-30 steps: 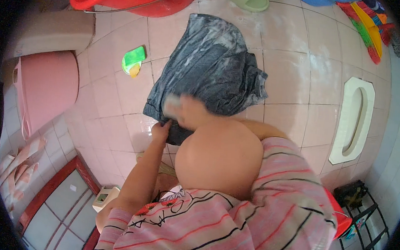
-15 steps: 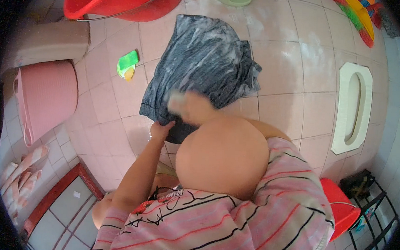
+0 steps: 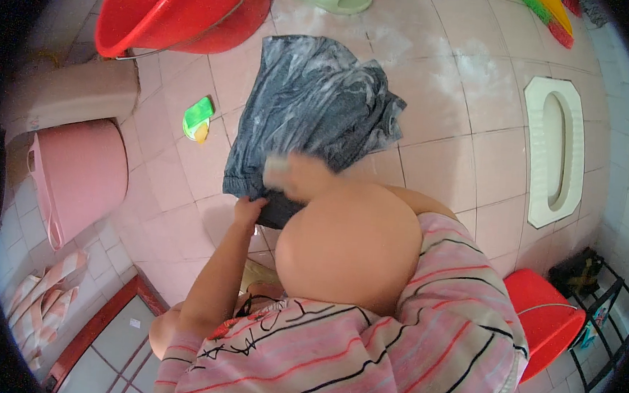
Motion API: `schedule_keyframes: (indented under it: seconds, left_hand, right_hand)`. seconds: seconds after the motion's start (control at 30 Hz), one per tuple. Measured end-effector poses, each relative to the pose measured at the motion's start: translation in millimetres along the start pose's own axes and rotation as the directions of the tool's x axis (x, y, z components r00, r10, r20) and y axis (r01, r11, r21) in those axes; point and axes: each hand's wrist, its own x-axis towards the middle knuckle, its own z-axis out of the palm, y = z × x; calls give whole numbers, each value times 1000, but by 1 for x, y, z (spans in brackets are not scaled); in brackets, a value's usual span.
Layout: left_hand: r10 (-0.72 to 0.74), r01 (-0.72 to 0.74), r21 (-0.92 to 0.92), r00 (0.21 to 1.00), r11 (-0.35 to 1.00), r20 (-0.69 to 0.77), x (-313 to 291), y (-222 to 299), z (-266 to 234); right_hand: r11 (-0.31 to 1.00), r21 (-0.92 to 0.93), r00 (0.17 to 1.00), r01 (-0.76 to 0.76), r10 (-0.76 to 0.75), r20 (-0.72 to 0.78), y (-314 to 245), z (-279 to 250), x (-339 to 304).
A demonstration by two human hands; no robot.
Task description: The person washes clothing by hand in a bucket. They fill a red bucket with water, apply soap to a piece of grey clothing, scrub it with a brush, and then rinse it by hand.
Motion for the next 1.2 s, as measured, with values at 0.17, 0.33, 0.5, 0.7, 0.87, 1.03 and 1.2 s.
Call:
schedule_keyframes:
  seconds: [0.17, 0.33, 0.5, 0.7, 0.87, 1.03, 1.2]
  left_hand:
    - [-72, 80, -207, 996, 975, 49, 14, -26, -34]
    - [-31, 30, -170, 999, 985, -6, -4, 25, 2]
    - [226, -186, 244, 963, 952, -146, 7, 0, 2]
    - [90, -80, -120, 993, 989, 80, -3, 5, -18]
    - [131, -129, -125, 991, 984, 8, 3, -1, -4]
    - [157, -156, -71, 988, 985, 5, 12, 1, -6]
    - [184, -191, -101, 980, 976, -72, 23, -38, -26]
  right_hand:
    - [909, -264, 947, -322, 313, -79, 92, -52, 9]
    - [575, -208, 607, -792, 702, -373, 139, -84, -11]
    - [985, -56, 987, -161, 161, -6, 6, 6, 7]
    - [763, -304, 820, -571, 516, -246, 123, -80, -6]
    - [541, -203, 576, -816, 734, -361, 126, -78, 9]
    - [993, 32, 969, -110, 100, 226, -14, 6, -23]
    - [767, -314, 824, -559, 472, -314, 106, -86, -45]
